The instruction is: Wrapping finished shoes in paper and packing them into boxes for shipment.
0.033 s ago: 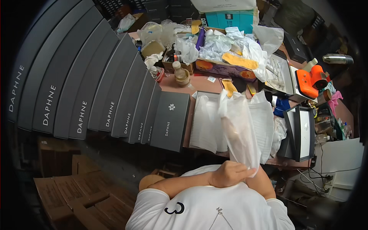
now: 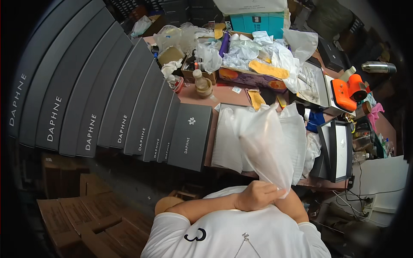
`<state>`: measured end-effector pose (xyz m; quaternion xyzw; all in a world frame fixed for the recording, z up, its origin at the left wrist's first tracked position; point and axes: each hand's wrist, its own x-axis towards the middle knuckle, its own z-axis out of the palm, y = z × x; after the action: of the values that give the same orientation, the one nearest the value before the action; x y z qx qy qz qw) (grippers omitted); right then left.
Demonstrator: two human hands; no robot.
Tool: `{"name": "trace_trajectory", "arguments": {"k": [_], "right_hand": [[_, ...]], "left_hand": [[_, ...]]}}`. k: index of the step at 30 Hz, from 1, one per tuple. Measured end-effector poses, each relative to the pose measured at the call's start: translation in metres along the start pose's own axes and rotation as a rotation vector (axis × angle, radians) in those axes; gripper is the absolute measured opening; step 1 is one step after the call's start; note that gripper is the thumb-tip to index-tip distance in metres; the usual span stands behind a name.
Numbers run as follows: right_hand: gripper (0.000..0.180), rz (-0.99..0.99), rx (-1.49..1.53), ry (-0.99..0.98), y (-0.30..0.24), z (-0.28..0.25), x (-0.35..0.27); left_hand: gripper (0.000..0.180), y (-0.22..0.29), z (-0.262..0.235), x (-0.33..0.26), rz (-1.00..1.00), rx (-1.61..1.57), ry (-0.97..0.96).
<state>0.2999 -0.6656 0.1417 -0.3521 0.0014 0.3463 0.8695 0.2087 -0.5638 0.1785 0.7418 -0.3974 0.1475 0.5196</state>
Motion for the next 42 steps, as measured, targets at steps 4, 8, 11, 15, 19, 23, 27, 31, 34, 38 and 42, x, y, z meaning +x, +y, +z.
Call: {"name": "trace_trajectory", "arguments": {"k": [4, 8, 11, 15, 19, 23, 27, 31, 34, 38, 42], "right_hand": [[0.050, 0.023, -0.105, 0.017, 0.006, 0.002, -0.007], [0.051, -0.209, -0.459, 0.169, 0.012, 0.025, 0.006], [0.051, -0.510, -1.064, 0.174, 0.026, 0.041, 0.029], [0.051, -0.553, -1.691, -0.126, 0.007, 0.052, 0.004], [0.077, 0.098, -0.546, 0.000, 0.037, -0.014, -0.062], [0.090, -0.429, -0.188, 0.162, 0.029, 0.013, -0.029], [0.060, -0.523, -0.115, 0.554, 0.008, -0.040, -0.067], [0.058, -0.566, -0.139, 0.653, -0.014, -0.045, -0.103], [0.056, -0.612, -0.203, 0.694, -0.025, -0.062, -0.109], [0.054, -0.689, -0.339, 0.835, -0.041, -0.062, -0.133], [0.051, -0.818, -0.463, 0.999, -0.064, -0.064, -0.186]], "left_hand": [[0.063, -0.011, -0.021, -0.021, -0.226, 0.096, 0.094], [0.083, -0.048, -0.036, -0.048, -0.833, -1.010, 0.546], [0.085, -0.060, -0.032, -0.036, -1.086, -1.356, 0.801], [0.072, -0.073, -0.047, -0.036, -1.150, -1.166, 1.154], [0.043, -0.101, -0.097, -0.047, -0.906, -0.661, 1.076], [0.055, -0.093, -0.038, -0.060, -0.935, -0.250, 0.342], [0.069, -0.059, -0.048, -0.034, -0.538, 0.330, -0.331], [0.026, -0.142, -0.071, -0.097, -0.510, 0.577, -0.331], [0.013, -0.160, -0.089, -0.089, -0.988, -0.218, 0.689], [0.040, -0.101, -0.099, -0.060, -0.644, 0.305, -0.164], [0.040, -0.088, -0.073, -0.010, -0.590, 0.031, -0.044]]}}
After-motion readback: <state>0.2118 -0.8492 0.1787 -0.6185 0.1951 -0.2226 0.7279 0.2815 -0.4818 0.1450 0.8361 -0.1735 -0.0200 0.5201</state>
